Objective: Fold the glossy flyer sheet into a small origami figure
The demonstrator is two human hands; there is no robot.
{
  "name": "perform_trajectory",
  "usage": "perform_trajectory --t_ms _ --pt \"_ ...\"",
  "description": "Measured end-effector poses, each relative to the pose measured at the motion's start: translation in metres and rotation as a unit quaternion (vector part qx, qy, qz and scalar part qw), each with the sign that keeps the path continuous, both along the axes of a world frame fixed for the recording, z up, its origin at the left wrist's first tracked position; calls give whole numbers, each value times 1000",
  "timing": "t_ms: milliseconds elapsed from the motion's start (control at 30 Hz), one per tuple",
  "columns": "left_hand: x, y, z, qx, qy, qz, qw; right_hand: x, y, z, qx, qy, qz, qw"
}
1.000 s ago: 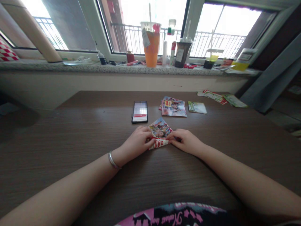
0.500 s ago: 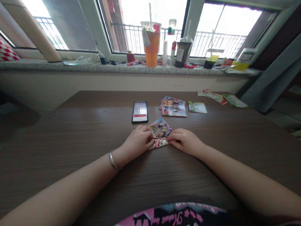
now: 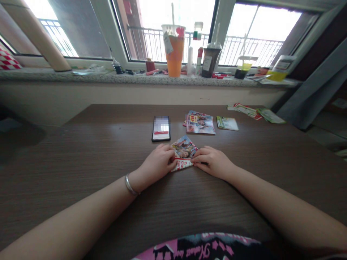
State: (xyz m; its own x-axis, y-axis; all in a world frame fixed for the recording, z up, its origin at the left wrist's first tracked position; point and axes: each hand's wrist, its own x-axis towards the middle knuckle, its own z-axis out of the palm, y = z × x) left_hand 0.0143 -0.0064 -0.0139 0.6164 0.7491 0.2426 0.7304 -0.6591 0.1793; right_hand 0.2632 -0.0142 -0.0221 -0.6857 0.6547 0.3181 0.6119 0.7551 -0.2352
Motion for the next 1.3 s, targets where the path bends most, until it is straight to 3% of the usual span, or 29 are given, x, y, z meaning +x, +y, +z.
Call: perform_trajectory --t_ms 700,833,1300 --pt "-2 1 -4 -12 -52 28 998 1 1 -2 26 -27 -8 999" --pt "-6 2 -8 -13 -80 -23 996 1 1 -2 30 -36 -13 999" --pt "-3 -8 4 25 44 -77 996 4 4 -3 69 -78 -47 993"
